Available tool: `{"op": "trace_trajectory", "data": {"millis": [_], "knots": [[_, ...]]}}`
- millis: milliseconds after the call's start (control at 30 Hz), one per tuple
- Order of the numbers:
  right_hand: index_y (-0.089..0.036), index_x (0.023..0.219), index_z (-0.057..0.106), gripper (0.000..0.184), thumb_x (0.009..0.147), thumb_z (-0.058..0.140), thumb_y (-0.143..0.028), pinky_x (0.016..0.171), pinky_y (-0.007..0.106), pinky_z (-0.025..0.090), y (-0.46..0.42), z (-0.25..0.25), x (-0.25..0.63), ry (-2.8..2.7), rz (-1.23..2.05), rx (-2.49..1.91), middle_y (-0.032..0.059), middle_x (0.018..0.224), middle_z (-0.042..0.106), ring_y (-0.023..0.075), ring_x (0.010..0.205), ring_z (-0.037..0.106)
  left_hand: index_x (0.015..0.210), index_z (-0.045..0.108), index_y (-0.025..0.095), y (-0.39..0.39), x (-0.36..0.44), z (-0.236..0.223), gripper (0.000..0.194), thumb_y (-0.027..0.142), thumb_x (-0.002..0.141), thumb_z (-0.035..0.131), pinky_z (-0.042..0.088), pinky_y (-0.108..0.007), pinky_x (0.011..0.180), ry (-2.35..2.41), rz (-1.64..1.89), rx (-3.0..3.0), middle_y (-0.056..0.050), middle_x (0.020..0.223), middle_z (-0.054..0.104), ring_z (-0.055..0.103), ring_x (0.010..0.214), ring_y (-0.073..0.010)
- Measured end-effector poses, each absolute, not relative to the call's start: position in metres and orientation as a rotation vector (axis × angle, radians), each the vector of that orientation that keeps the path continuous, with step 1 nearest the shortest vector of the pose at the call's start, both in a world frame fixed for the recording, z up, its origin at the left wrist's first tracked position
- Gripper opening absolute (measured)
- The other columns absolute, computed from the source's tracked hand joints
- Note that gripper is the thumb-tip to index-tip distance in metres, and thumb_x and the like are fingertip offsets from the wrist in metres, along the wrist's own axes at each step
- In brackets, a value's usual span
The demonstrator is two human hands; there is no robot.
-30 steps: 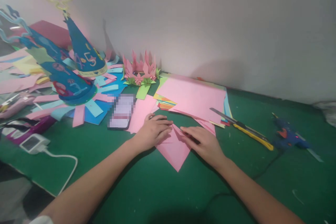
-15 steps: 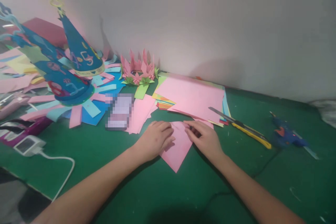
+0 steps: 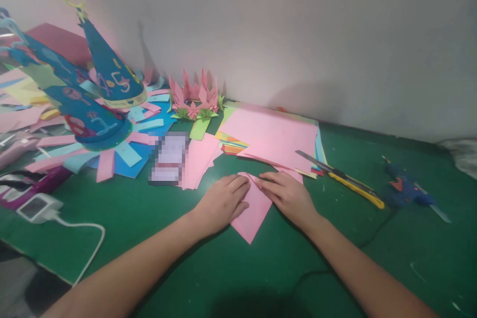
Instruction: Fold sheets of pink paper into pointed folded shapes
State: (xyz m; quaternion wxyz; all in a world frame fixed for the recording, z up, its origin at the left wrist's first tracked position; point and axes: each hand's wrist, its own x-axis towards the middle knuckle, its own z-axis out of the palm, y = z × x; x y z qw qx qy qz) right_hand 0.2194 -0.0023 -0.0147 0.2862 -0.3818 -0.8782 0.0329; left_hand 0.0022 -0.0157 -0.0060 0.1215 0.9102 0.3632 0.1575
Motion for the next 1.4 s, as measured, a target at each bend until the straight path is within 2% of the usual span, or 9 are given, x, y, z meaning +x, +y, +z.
{"op": "trace_trajectory", "data": {"millis": [300, 833, 1033, 1400], "knots": [[-0.020, 0.104, 0.067, 0.025, 0.094, 0.045, -0.020, 0.077, 0.033, 0.051, 0.0001, -0.0142, 0.2228, -2.401, 0.070, -0.943, 0.0067, 0.100, 0.069, 0.0187, 0.090, 0.062, 0.117, 0.049, 0.014, -0.0168, 0.0022, -0.0063, 0.030, 0.026, 0.089, 0.049, 0.043, -0.044, 0.099, 1.102, 0.478, 2.648, -0.015, 0.132, 0.046, 0.049, 0.117, -0.0278], [-0.016, 0.102, 0.068, 0.024, 0.093, 0.046, -0.018, 0.077, 0.036, 0.052, 0.0006, -0.0127, 0.2212, -2.420, -0.001, -0.927, 0.0096, 0.100, 0.069, 0.0201, 0.089, 0.062, 0.121, 0.046, 0.013, -0.0199, 0.0049, -0.0094, 0.034, 0.029, 0.092, 0.044, 0.041, -0.044, 0.102, 1.140, 0.421, 2.717, -0.016, 0.132, 0.048, 0.045, 0.123, -0.0273], [-0.020, 0.102, 0.067, 0.024, 0.093, 0.045, -0.018, 0.077, 0.036, 0.053, -0.0001, -0.0126, 0.2203, -2.384, 0.020, -0.978, 0.0087, 0.100, 0.068, 0.0201, 0.089, 0.062, 0.125, 0.043, 0.008, -0.0197, 0.0055, -0.0093, 0.039, 0.028, 0.091, 0.045, 0.037, -0.043, 0.106, 1.140, 0.360, 2.740, -0.019, 0.140, 0.040, 0.040, 0.128, -0.0273], [-0.021, 0.104, 0.068, 0.025, 0.092, 0.046, -0.021, 0.069, 0.033, 0.048, 0.0011, -0.0163, 0.2237, -2.387, 0.173, -1.077, 0.0087, 0.087, 0.061, 0.0188, 0.079, 0.056, 0.130, 0.038, 0.007, -0.0212, 0.0062, -0.0131, 0.047, 0.030, 0.090, 0.045, 0.040, -0.043, 0.102, 1.222, 0.377, 2.666, -0.019, 0.141, 0.039, 0.044, 0.124, -0.0285]]}}
